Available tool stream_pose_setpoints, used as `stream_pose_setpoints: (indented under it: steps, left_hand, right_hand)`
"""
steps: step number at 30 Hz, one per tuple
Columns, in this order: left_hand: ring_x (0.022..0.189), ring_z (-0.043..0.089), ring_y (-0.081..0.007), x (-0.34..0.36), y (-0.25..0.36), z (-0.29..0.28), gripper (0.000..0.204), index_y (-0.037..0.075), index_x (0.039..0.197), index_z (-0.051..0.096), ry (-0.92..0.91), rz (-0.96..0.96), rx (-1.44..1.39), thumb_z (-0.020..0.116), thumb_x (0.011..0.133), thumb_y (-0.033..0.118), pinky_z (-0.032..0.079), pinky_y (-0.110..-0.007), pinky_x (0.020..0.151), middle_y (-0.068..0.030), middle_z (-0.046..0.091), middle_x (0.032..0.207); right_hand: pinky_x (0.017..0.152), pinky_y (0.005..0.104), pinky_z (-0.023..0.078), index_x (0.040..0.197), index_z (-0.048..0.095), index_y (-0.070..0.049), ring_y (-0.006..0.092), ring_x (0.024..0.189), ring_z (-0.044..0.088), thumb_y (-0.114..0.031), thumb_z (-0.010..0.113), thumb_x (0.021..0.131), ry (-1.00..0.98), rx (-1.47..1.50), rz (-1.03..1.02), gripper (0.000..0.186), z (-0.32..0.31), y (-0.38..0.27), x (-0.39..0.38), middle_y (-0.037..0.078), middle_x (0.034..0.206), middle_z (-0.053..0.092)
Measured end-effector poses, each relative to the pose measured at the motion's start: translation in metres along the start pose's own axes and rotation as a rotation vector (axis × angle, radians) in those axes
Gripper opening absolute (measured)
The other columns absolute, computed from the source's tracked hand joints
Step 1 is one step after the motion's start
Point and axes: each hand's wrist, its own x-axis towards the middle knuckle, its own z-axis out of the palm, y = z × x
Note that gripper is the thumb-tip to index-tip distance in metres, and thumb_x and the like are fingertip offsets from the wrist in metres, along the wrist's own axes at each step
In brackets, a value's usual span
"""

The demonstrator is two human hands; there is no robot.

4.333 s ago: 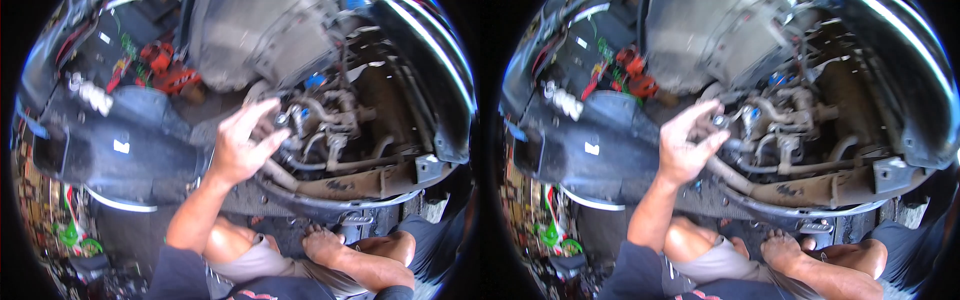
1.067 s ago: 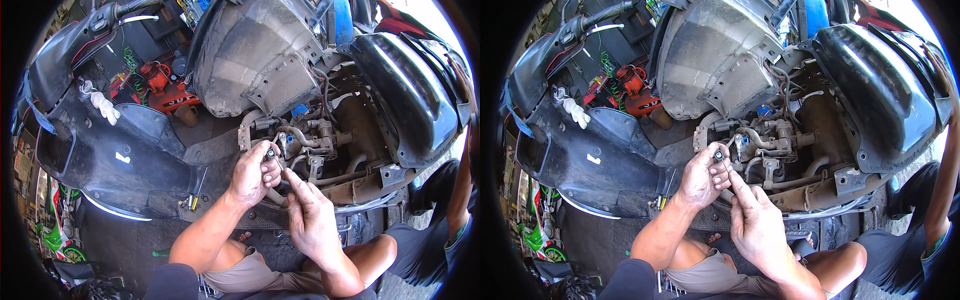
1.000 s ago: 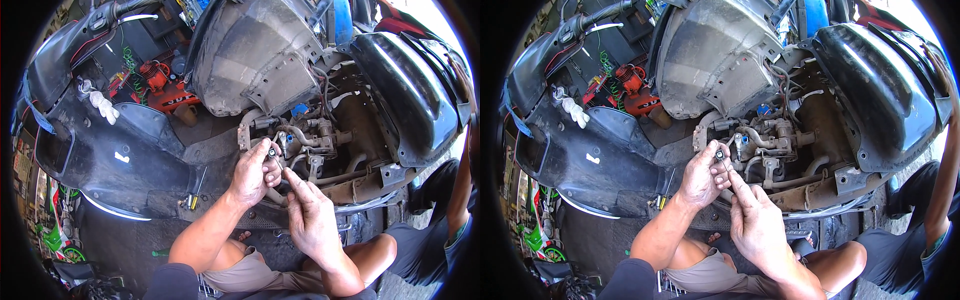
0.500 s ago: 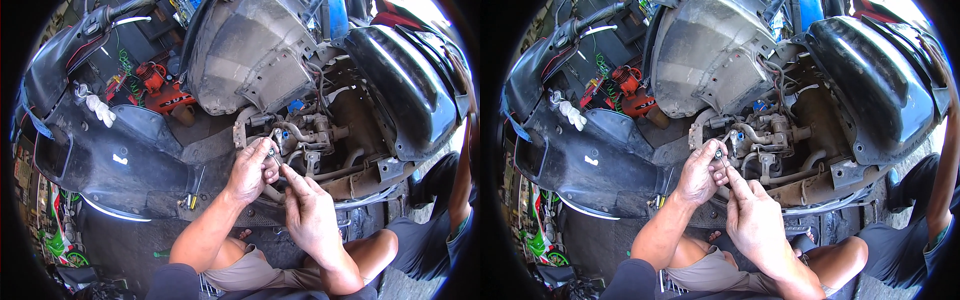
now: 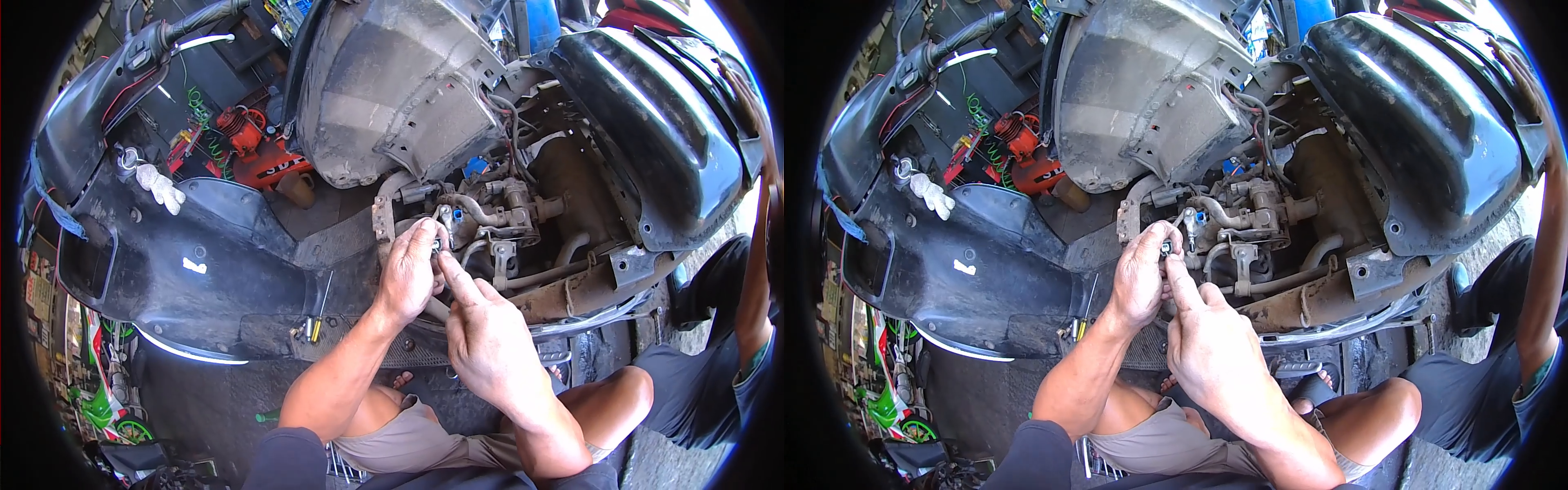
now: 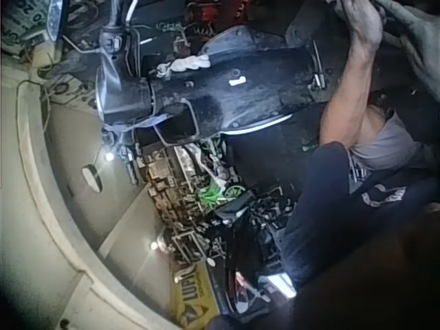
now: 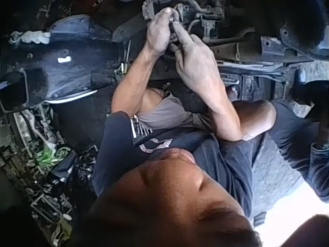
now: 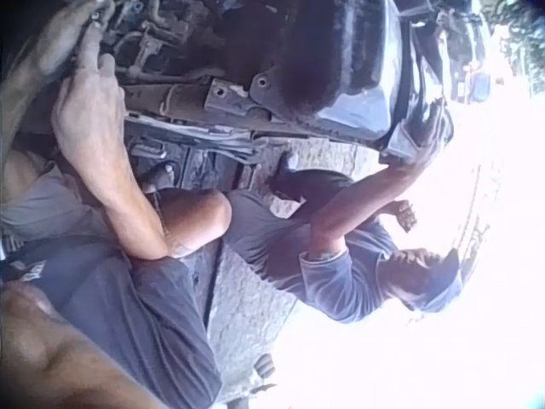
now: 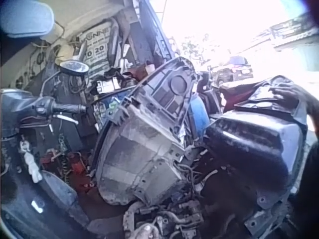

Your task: The person is repairing a motorcycle, specifically working on the engine area and electrical connectors.

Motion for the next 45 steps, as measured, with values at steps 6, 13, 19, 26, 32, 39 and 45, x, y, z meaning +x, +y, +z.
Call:
stream_pose_setpoints:
  steps: [6, 13, 19, 26, 32, 39, 45]
  left_hand:
    - [0.065, 0.048, -0.0104, 0.004, -0.019, 0.002, 0.038, 0.007, 0.091, 0.055, 0.111, 0.129, -0.038, 0.036, 0.11, 0.035, 0.043, -0.026, 0.06, -0.0021, 0.051, 0.073]
    - [0.062, 0.047, -0.0115, 0.004, -0.02, 0.014, 0.04, 0.006, 0.093, 0.055, 0.209, 0.081, -0.202, 0.037, 0.109, 0.038, 0.043, -0.026, 0.058, -0.0022, 0.051, 0.072]
    - [0.062, 0.047, -0.0121, 0.002, -0.021, 0.016, 0.039, 0.007, 0.093, 0.056, 0.176, 0.081, -0.279, 0.04, 0.109, 0.039, 0.042, -0.027, 0.057, -0.0026, 0.051, 0.072]
    - [0.061, 0.048, -0.0127, -0.002, -0.014, 0.018, 0.038, 0.007, 0.095, 0.058, 0.263, -0.032, -0.35, 0.043, 0.108, 0.04, 0.043, -0.028, 0.056, -0.0024, 0.052, 0.072]
    - [0.061, 0.048, -0.0102, -0.009, -0.005, 0.004, 0.034, 0.009, 0.101, 0.059, 0.148, -0.038, -0.39, 0.045, 0.108, 0.039, 0.042, -0.024, 0.055, -0.001, 0.051, 0.07]
    - [0.083, 0.061, -0.0142, -0.006, -0.018, -0.008, 0.026, 0.007, 0.111, 0.055, -0.041, 0.046, -0.414, 0.042, 0.109, 0.03, 0.054, -0.028, 0.075, -0.0059, 0.059, 0.097]
    - [0.087, 0.058, -0.0086, -0.007, -0.014, -0.005, 0.022, 0.01, 0.113, 0.055, -0.021, 0.067, -0.405, 0.042, 0.11, 0.027, 0.05, -0.025, 0.076, -0.0013, 0.058, 0.098]
  right_hand:
    - [0.072, 0.051, 0.056, 0.145, 0.046, -0.003, 0.0447, 0.079, 0.068, -0.005, 0.054, 0.091, 0.108, 0.053, -0.111, 0.054, 0.02, 0.018, 0.01, 0.027, 0.097, 0.065]
    - [0.07, 0.0497, 0.057, 0.144, 0.049, -0.005, 0.0436, 0.077, 0.068, -0.004, 0.055, 0.091, 0.161, 0.018, -0.085, 0.054, 0.028, 0.015, 0.01, 0.026, 0.098, 0.066]
    - [0.075, 0.0481, 0.059, 0.145, 0.047, -0.004, 0.0429, 0.088, 0.07, -0.005, 0.055, 0.091, 0.16, -0.001, -0.079, 0.055, 0.029, 0.015, 0.007, 0.028, 0.113, 0.065]
    - [0.091, 0.0428, 0.057, 0.147, 0.043, -0.001, 0.0402, 0.113, 0.064, -0.002, 0.052, 0.093, 0.188, 0.043, -0.149, 0.055, 0.036, 0.019, 0.01, 0.028, 0.14, 0.053]
    - [0.084, 0.0374, 0.055, 0.143, 0.046, 0.002, 0.0337, 0.096, 0.072, 0.003, 0.05, 0.097, 0.213, 0.236, -0.08, 0.046, 0.027, 0.004, 0.003, 0.027, 0.108, 0.068]
    - [0.068, 0.0327, 0.054, 0.113, 0.063, 0.004, 0.0228, 0.075, 0.069, -0.003, 0.067, 0.09, 0.326, 0.063, -0.131, 0.024, 0.02, 0.006, 0.031, 0.017, 0.087, 0.07]
    - [0.068, 0.0444, 0.052, 0.097, 0.065, 0.002, 0.0414, 0.075, 0.065, -0.005, 0.069, 0.085, 0.352, -0.076, -0.218, 0.014, 0.023, 0.009, 0.048, 0.021, 0.085, 0.063]
